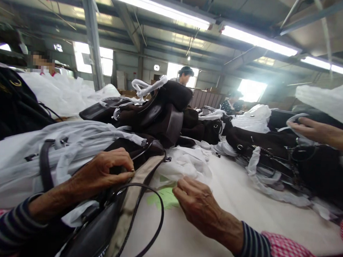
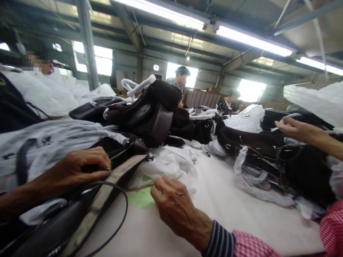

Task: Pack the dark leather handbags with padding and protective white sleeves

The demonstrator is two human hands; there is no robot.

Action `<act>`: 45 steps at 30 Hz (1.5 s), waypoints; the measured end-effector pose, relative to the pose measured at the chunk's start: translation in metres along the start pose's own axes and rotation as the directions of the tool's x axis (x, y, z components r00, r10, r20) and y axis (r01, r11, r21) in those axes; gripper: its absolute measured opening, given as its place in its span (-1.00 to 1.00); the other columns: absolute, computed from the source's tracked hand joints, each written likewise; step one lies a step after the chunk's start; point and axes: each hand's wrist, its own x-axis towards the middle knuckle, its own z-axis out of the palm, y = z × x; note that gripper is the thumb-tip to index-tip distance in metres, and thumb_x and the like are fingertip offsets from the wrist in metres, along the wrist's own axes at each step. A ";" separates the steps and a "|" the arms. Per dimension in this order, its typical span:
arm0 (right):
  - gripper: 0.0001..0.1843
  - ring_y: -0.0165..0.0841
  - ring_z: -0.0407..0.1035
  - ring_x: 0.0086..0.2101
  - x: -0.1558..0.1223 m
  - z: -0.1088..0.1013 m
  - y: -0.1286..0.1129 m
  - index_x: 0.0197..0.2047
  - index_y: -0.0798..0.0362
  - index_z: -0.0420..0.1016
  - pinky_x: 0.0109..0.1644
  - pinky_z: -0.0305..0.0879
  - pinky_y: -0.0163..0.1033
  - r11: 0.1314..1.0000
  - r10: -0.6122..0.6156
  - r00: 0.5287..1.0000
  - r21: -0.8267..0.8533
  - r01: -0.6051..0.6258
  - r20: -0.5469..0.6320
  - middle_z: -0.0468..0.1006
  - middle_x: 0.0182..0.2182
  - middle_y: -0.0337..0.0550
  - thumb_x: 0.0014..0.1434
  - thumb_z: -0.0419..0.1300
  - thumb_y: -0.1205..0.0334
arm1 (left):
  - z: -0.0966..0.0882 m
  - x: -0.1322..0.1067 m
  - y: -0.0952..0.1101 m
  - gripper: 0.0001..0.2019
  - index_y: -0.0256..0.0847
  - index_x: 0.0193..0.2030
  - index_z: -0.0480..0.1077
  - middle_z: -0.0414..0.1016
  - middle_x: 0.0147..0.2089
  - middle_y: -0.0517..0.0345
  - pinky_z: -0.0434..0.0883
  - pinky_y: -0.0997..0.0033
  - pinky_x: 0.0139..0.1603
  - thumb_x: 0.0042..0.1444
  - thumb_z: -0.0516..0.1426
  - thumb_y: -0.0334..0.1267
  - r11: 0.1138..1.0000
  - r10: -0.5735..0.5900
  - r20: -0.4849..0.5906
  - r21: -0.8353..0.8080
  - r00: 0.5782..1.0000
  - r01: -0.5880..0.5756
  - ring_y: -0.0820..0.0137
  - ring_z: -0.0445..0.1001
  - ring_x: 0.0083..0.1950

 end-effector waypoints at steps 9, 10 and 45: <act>-0.83 -0.28 0.32 -0.45 0.016 0.042 0.007 -0.24 0.14 0.47 -0.41 0.03 -0.16 0.996 0.083 0.981 0.027 -0.089 0.178 0.55 -0.31 0.02 0.25 0.07 0.49 | 0.017 0.008 0.027 -0.78 -0.17 -0.30 0.43 0.49 -0.23 0.22 0.11 0.23 -0.07 0.43 0.13 -0.25 0.925 0.082 0.319 0.329 0.944 -0.192 0.30 0.35 -0.12; -0.83 -0.29 0.32 -0.45 0.016 0.043 0.009 -0.23 0.15 0.47 -0.41 0.02 -0.17 0.994 0.097 0.980 0.031 -0.104 0.177 0.56 -0.31 0.02 0.24 0.07 0.49 | 0.019 0.009 0.031 -0.76 -0.17 -0.31 0.42 0.49 -0.22 0.21 0.09 0.21 -0.04 0.44 0.14 -0.22 0.913 0.059 0.351 0.359 0.934 -0.193 0.28 0.35 -0.10; -0.80 -0.54 0.05 -0.68 0.057 0.061 -0.006 -0.63 0.09 0.36 -0.59 -0.16 -0.36 -0.062 0.529 0.684 0.827 -0.559 0.502 0.31 -0.73 -0.32 -0.01 0.22 0.36 | 0.061 -0.004 0.013 -0.74 -0.03 0.15 0.36 0.50 0.11 0.18 0.22 0.30 0.20 0.44 0.07 -0.43 0.748 0.233 0.425 0.497 0.875 -0.441 0.29 0.42 0.15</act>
